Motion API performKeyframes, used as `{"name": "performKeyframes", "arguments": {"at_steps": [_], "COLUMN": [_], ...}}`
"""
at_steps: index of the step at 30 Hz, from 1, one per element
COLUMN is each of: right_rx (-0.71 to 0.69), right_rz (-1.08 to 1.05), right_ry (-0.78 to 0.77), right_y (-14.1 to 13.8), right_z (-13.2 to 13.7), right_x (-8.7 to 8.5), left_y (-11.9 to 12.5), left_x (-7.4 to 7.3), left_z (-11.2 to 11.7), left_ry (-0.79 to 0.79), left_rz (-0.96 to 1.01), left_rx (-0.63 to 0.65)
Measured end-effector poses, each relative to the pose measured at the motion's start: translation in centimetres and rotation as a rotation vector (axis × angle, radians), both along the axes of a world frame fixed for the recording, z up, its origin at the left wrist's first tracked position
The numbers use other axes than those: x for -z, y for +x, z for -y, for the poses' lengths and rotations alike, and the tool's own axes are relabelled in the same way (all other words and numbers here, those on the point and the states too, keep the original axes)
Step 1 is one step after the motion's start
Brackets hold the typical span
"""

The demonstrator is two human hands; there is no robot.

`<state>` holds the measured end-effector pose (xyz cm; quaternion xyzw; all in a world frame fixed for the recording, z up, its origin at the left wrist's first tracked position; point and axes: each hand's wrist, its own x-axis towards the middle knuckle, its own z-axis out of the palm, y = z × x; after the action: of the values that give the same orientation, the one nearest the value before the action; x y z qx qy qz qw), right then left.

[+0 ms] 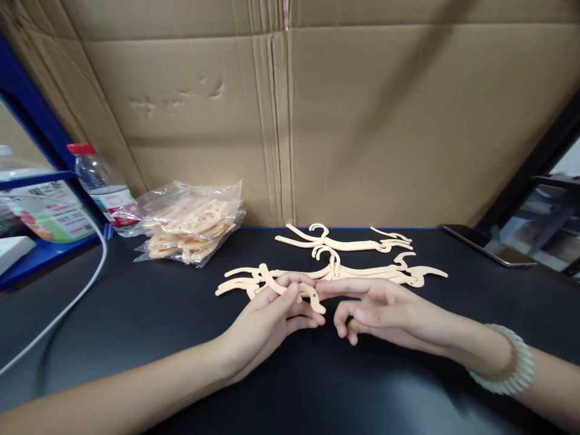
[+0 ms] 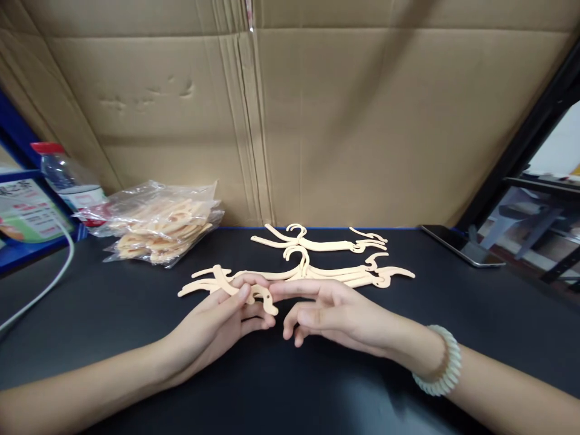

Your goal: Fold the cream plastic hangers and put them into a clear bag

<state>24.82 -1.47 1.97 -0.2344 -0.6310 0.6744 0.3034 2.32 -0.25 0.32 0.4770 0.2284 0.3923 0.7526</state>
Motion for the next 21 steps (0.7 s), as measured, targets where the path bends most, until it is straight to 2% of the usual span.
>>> {"name": "performKeyframes", "arguments": {"at_steps": [2, 5, 7, 10, 12, 21], "right_rx": [0.163, 0.506, 0.58, 0.609, 0.595, 0.613], "right_rz": [0.231, 0.597, 0.783, 0.947, 0.986, 0.954], "right_ry": [0.328, 0.9, 1.068, 1.111, 1.106, 1.099], "right_y": [1.2, 4.2, 6.5, 8.9, 9.5, 8.1], "right_z": [-1.0, -3.8, -5.9, -8.3, -9.1, -9.5], "right_x": [0.0, 0.6, 1.4, 2.7, 3.2, 2.7], "left_y": [0.0, -0.1, -0.1, -0.3, -0.4, -0.7], "left_x": [0.1, 0.2, 0.3, 0.3, 0.3, -0.2], "left_z": [0.0, -0.1, -0.2, -0.3, -0.3, 0.1], "left_ry": [-0.022, -0.029, -0.024, 0.005, 0.027, 0.121], "left_rz": [0.01, -0.002, -0.006, 0.002, -0.001, -0.118], "left_rx": [-0.038, -0.048, -0.041, -0.007, 0.025, 0.005]}}
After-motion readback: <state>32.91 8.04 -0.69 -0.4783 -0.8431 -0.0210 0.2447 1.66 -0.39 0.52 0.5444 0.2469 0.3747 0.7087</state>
